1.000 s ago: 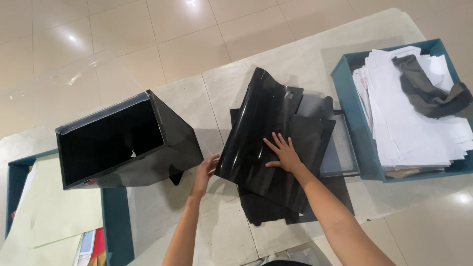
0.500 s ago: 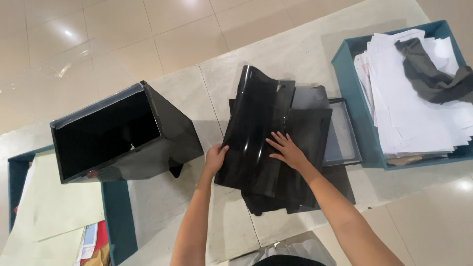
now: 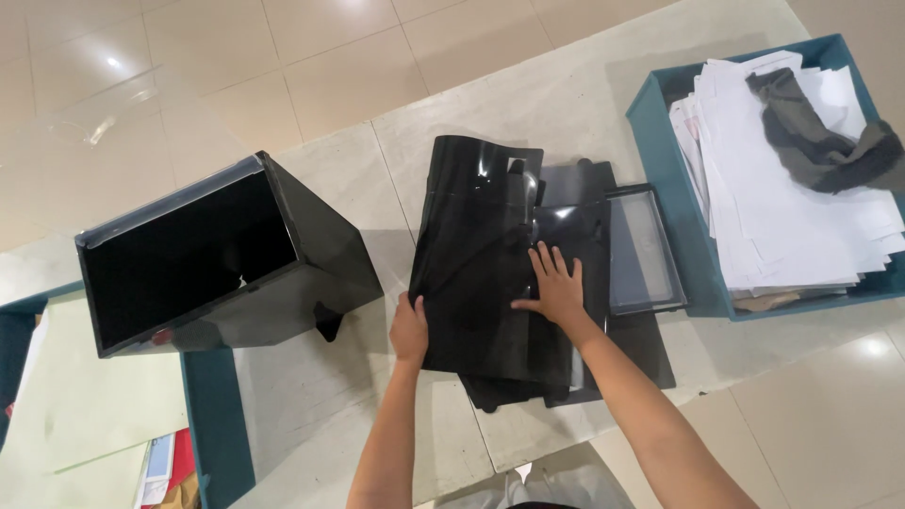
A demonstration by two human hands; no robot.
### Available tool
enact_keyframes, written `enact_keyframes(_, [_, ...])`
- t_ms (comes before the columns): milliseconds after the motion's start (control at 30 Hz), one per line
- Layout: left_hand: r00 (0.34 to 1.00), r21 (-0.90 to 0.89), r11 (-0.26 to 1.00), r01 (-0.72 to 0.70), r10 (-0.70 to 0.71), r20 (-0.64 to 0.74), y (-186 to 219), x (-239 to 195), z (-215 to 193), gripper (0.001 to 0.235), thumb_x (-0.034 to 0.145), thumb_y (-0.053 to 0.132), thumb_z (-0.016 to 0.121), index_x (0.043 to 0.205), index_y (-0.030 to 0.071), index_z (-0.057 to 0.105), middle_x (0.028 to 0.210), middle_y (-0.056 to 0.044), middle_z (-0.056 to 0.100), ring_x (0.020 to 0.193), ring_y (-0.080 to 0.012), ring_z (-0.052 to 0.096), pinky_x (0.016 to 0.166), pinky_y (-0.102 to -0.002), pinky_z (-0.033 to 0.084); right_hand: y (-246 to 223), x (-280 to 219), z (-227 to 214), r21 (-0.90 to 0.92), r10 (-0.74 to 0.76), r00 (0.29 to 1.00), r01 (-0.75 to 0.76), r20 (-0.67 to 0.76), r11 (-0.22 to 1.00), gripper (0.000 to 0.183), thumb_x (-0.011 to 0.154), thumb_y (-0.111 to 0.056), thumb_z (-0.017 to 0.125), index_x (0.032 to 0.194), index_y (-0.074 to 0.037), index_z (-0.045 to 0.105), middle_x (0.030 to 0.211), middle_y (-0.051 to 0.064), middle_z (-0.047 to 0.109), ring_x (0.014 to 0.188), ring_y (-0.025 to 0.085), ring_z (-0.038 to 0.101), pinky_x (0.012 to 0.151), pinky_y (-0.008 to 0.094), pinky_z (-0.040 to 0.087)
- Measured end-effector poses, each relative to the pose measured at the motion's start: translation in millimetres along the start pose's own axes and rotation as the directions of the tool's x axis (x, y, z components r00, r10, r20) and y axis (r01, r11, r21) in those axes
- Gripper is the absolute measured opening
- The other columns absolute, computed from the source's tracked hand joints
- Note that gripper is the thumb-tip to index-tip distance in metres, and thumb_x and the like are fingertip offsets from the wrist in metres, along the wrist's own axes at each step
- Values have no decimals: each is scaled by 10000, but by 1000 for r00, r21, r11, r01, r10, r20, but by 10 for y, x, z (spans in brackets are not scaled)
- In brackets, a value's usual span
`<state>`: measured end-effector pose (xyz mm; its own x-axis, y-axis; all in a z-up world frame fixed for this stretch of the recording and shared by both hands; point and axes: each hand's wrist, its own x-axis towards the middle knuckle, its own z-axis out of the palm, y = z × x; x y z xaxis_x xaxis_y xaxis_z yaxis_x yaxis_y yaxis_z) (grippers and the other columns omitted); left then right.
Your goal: The person assembles a black plastic storage box by first removing a clear plastic lid and setting it aside. They then unfold a black plastic sheet, fold it into a rectangular container shape, and insert it into the main box frame. Finally, they fold the top flaps inward to secure the inner container within the frame.
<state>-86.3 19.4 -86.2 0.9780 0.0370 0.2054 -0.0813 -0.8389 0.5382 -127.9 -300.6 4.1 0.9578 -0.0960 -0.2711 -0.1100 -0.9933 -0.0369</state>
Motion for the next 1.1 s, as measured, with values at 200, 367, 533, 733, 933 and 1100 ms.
enact_keyframes(200, [978,379,915,-138,65,198,72,-7,-27,659,1062,337,502,1640,380,189,867,-168,641,514,-332,620,479,-429,528,-76,-18,-193,-57,-45,956,64,291,996,1761,408,-945,768,1619,-68,-162,1707,194,-182,1553,404,-190,1180,702,-34])
enact_keyframes(367, [872,409,905,-120,-100,478,227,269,-211,720,1051,310,498,1659,376,117,786,-160,685,630,-341,662,592,-475,544,-164,15,-41,-76,-18,968,39,251,996,1797,366,-925,787,1625,-51,-151,1710,219,-172,1553,430,-184,1171,721,-34])
enact_keyframes(533, [670,448,893,-38,-310,674,514,529,-421,724,1087,284,434,1676,442,44,1058,-172,728,893,-350,714,738,-474,548,-138,-85,17,-94,-30,988,44,152,995,1756,349,-915,768,1638,-85,-88,1725,163,-104,1575,412,-107,1189,719,0])
enact_keyframes(733, [876,621,629,-468,240,418,-54,483,369,536,1040,228,537,1545,134,384,1624,-28,395,1441,-268,477,1041,-536,519,-158,-219,94,-34,-103,995,103,-7,994,1627,359,-870,750,1634,-133,60,1719,70,77,1582,320,71,1231,661,81])
enact_keyframes(933, [739,278,770,-575,342,581,-211,579,257,773,913,-26,621,1603,-20,272,1748,-170,171,1556,-317,277,991,-547,504,-186,-248,22,29,-92,996,92,-1,995,1507,425,-778,809,1611,-107,165,1701,68,161,1577,302,117,1270,547,141])
enact_keyframes(1100, [453,397,669,-628,-100,886,765,782,-1026,1299,705,144,927,1638,123,24,1721,-111,11,1571,-274,109,1186,-550,298,-42,-197,-30,80,-163,966,150,200,985,1434,508,-536,961,1616,-129,146,1708,52,121,1575,291,100,1263,506,175])
